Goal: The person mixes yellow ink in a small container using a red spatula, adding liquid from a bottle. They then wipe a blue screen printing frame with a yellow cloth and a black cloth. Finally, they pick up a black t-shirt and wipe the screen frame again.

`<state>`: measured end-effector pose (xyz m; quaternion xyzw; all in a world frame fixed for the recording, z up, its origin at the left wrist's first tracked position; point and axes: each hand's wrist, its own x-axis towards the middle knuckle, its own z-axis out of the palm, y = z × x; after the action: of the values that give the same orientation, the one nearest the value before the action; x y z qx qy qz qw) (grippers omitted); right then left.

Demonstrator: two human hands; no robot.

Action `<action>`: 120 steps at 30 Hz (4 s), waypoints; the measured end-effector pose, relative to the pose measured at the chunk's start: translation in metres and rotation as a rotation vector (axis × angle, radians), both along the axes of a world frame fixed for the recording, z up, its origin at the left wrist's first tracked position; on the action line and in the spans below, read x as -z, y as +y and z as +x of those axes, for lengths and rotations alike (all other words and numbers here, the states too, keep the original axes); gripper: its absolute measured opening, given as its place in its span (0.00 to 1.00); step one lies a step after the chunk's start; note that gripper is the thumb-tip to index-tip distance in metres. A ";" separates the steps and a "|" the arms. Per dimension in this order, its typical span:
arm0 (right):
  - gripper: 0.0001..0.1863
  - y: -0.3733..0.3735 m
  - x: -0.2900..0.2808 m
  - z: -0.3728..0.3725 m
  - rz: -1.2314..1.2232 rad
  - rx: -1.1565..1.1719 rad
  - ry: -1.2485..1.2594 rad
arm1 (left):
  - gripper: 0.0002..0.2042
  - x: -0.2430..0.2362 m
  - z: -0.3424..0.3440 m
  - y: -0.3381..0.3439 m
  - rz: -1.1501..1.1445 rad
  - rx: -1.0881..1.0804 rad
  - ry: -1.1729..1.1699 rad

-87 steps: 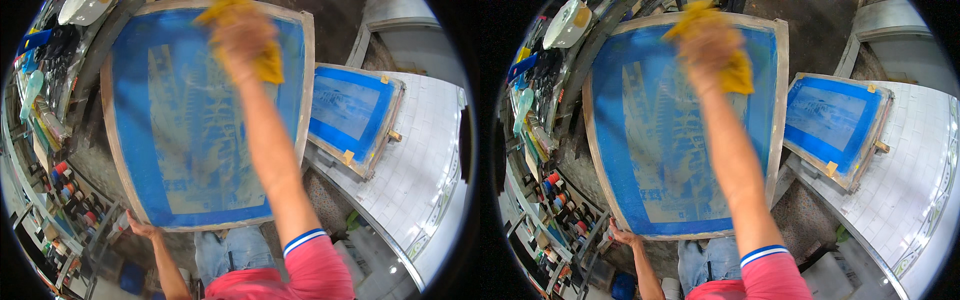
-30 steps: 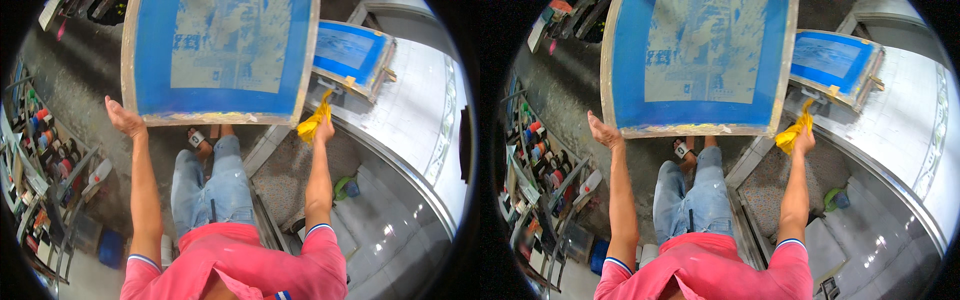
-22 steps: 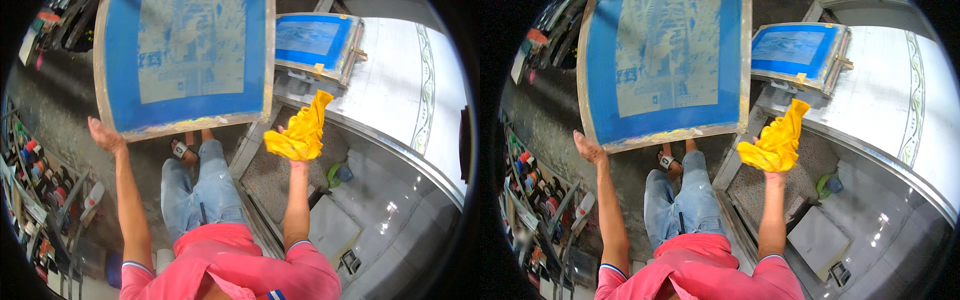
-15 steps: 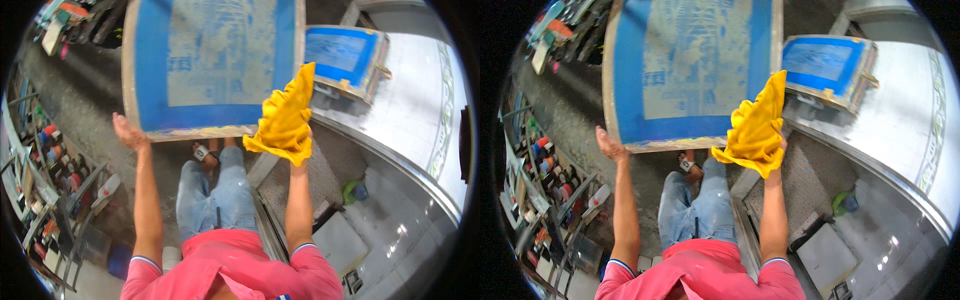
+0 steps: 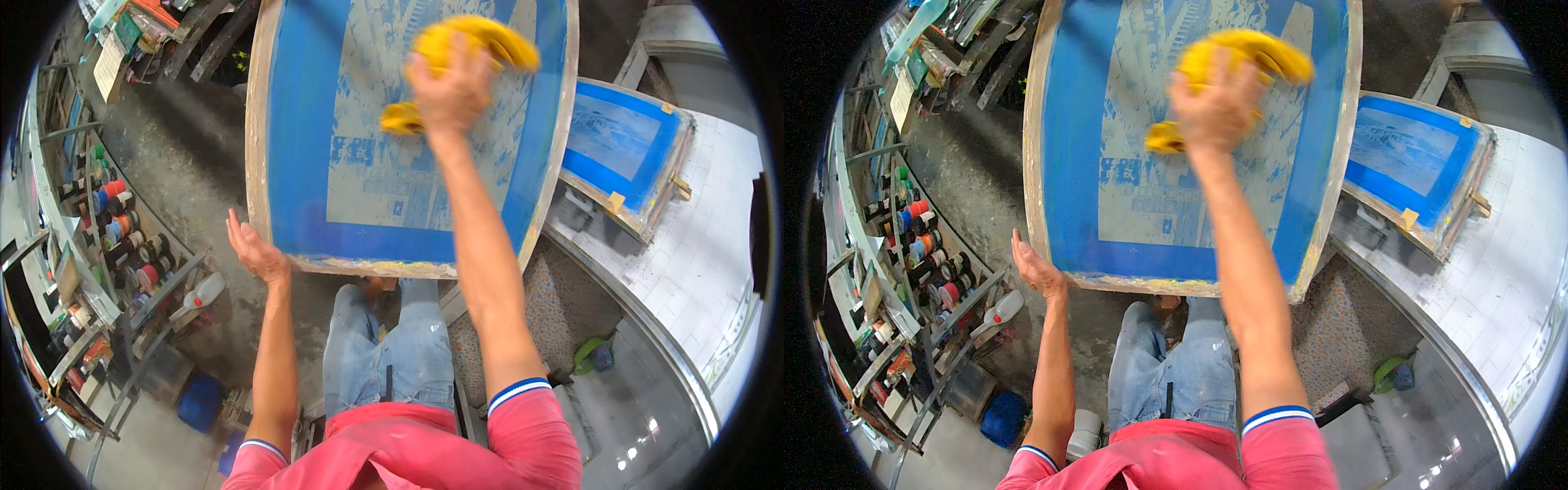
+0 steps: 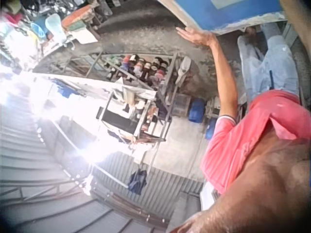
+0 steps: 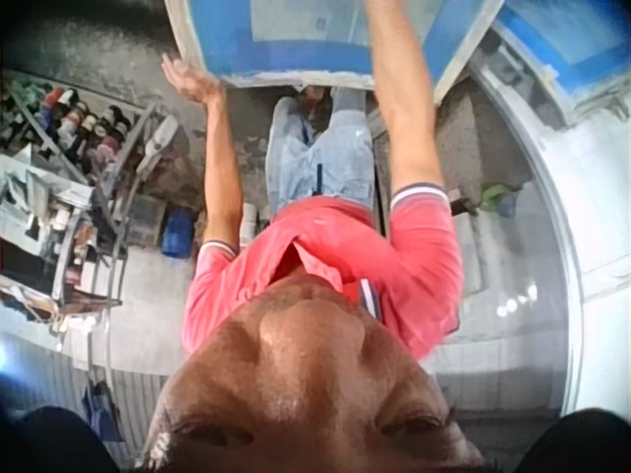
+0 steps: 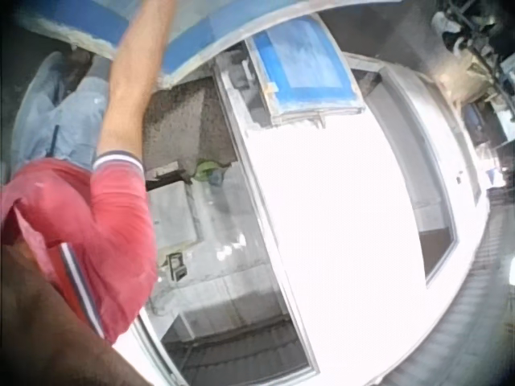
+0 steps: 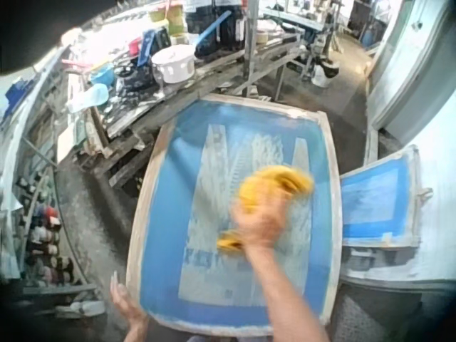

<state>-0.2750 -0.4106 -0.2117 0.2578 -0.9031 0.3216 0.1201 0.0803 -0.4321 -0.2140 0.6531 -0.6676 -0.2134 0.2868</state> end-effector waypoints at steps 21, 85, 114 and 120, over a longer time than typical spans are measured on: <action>0.26 -0.130 -0.013 -0.074 -0.162 -0.504 -0.032 | 0.31 -0.001 0.003 0.002 0.099 -0.047 -0.269; 0.30 0.146 -0.173 0.326 -0.137 -0.474 -2.222 | 0.40 -0.145 0.213 0.120 1.108 0.070 1.066; 0.33 -0.076 -0.212 0.454 0.068 -0.531 -1.597 | 0.32 -0.233 0.355 -0.097 1.043 0.216 1.733; 0.33 -0.162 -0.201 0.459 0.162 -0.653 -1.651 | 0.27 -0.247 0.339 -0.168 0.951 0.168 1.659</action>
<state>0.1838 -0.5725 -0.0109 0.1960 -0.6031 0.3580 -0.6853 0.4188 -0.6000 0.0331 0.2920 -0.1402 -0.8762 0.3568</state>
